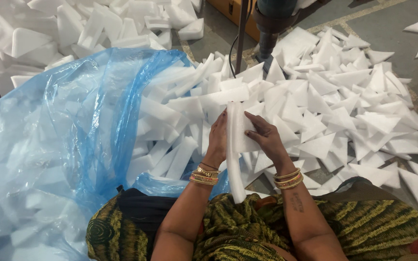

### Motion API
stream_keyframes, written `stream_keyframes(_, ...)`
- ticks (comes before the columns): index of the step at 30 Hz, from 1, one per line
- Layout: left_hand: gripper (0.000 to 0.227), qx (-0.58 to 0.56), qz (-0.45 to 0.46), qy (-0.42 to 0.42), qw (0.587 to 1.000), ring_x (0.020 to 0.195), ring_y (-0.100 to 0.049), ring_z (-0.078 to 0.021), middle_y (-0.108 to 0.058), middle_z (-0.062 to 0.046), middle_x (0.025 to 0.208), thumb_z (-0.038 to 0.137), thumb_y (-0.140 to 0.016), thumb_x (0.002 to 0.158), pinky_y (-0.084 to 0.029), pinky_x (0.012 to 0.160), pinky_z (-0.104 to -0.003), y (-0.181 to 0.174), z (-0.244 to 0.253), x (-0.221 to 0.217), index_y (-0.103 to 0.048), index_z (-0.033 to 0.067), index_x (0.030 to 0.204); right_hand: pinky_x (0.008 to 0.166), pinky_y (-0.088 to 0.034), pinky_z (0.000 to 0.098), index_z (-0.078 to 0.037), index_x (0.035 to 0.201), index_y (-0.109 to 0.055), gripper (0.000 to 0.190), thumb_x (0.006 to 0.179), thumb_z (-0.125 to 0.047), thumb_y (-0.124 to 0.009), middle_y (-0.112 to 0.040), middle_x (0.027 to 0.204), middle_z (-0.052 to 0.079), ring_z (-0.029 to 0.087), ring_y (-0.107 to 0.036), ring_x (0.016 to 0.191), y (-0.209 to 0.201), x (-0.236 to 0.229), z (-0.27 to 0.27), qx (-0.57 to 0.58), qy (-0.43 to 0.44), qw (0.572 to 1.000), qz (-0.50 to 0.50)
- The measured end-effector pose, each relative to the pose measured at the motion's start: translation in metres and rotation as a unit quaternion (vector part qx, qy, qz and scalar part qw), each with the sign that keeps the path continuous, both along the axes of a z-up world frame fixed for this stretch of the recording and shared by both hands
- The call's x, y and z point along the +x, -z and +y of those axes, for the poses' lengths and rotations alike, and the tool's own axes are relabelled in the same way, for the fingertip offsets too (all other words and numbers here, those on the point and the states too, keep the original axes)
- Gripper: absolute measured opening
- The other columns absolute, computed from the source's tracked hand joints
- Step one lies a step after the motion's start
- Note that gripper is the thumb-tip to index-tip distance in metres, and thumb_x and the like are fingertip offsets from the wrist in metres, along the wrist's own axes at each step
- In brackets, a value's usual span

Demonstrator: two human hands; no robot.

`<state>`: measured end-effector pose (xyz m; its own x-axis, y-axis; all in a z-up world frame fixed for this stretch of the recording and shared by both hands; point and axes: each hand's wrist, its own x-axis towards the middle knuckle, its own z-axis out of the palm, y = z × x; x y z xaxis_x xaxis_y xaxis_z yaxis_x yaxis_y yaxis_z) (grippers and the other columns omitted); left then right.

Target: The person sits on the floor and repeatedly picks up white foam pieces, places them under a vertical cutting tool, and cuts them into smaller triangular shapes. The cut pieces are dropped onto a pile on the floor, while the remaining pieces are placed into a large blue plastic bag.

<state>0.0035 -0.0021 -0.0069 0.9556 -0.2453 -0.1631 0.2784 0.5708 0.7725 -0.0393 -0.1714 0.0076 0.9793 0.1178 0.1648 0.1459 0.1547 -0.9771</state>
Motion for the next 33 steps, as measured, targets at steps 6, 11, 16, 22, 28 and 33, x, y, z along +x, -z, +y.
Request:
stream_keyframes(6, 0.052, 0.005, 0.016, 0.001, 1.000, 0.107, -0.067, -0.0196, -0.066, -0.012, 0.126, 0.038, -0.050, 0.105, -0.058, 0.090, -0.034, -0.002, 0.002, -0.003, -0.056, 0.0014, 0.142, 0.109, -0.048, 0.0300, -0.003, 0.147, -0.055, 0.059, 0.091, 0.004, -0.069, -0.062, 0.129, 0.004, 0.014, -0.058, 0.122, 0.003, -0.001, 0.002, 0.002, -0.003, 1.000, 0.010)
stream_keyframes(11, 0.053, -0.003, 0.024, 0.001, 1.000, 0.104, -0.067, -0.0198, -0.067, -0.012, 0.123, 0.039, -0.050, 0.105, -0.057, 0.088, -0.034, -0.001, -0.001, -0.002, -0.056, 0.0010, 0.141, 0.109, -0.048, 0.0305, -0.003, 0.147, -0.055, 0.059, 0.091, 0.005, -0.069, -0.063, 0.129, 0.005, 0.014, -0.058, 0.124, 0.012, 0.002, 0.001, 0.012, -0.009, 1.000, 0.014)
stream_keyframes(16, 0.052, -0.005, 0.021, 0.006, 1.000, 0.103, -0.067, -0.0200, -0.068, -0.012, 0.122, 0.038, -0.049, 0.105, -0.057, 0.087, -0.033, 0.006, -0.003, 0.002, -0.057, -0.0006, 0.139, 0.106, -0.049, 0.0295, -0.005, 0.146, -0.054, 0.059, 0.089, 0.004, -0.068, -0.064, 0.136, 0.003, 0.014, -0.058, 0.125, 0.024, 0.008, -0.001, 0.040, -0.001, 0.998, 0.049)
stream_keyframes(22, 0.046, -0.065, 0.056, 0.032, 0.996, 0.097, -0.066, -0.0218, -0.067, -0.012, 0.114, 0.040, -0.048, 0.108, -0.057, 0.083, -0.035, 0.019, -0.023, 0.029, -0.060, 0.0014, 0.132, 0.094, -0.048, 0.0265, -0.004, 0.151, -0.055, 0.061, 0.092, 0.003, -0.069, -0.060, 0.116, 0.001, 0.013, -0.055, 0.105, 0.042, 0.025, -0.013, 0.081, 0.033, 0.995, 0.053)
stream_keyframes(28, 0.042, -0.183, -0.006, 0.089, 0.979, 0.098, -0.069, -0.0253, -0.068, -0.014, 0.113, 0.037, -0.049, 0.108, -0.059, 0.085, -0.036, 0.017, -0.061, 0.087, -0.060, 0.0032, 0.130, 0.097, -0.048, 0.0237, -0.003, 0.149, -0.054, 0.056, 0.094, 0.002, -0.064, -0.059, 0.116, -0.001, 0.010, -0.057, 0.108, 0.028, 0.070, -0.041, 0.154, 0.043, 0.987, 0.028)
stream_keyframes(33, 0.036, -0.133, 0.054, 0.046, 0.989, 0.095, -0.070, -0.0255, -0.069, -0.014, 0.113, 0.028, -0.050, 0.107, -0.059, 0.082, -0.036, -0.010, -0.087, 0.145, -0.060, 0.0017, 0.129, 0.099, -0.048, 0.0244, -0.001, 0.151, -0.053, 0.056, 0.096, 0.001, -0.063, -0.060, 0.118, 0.000, 0.010, -0.057, 0.109, 0.011, 0.120, -0.064, 0.181, 0.026, 0.983, 0.024)
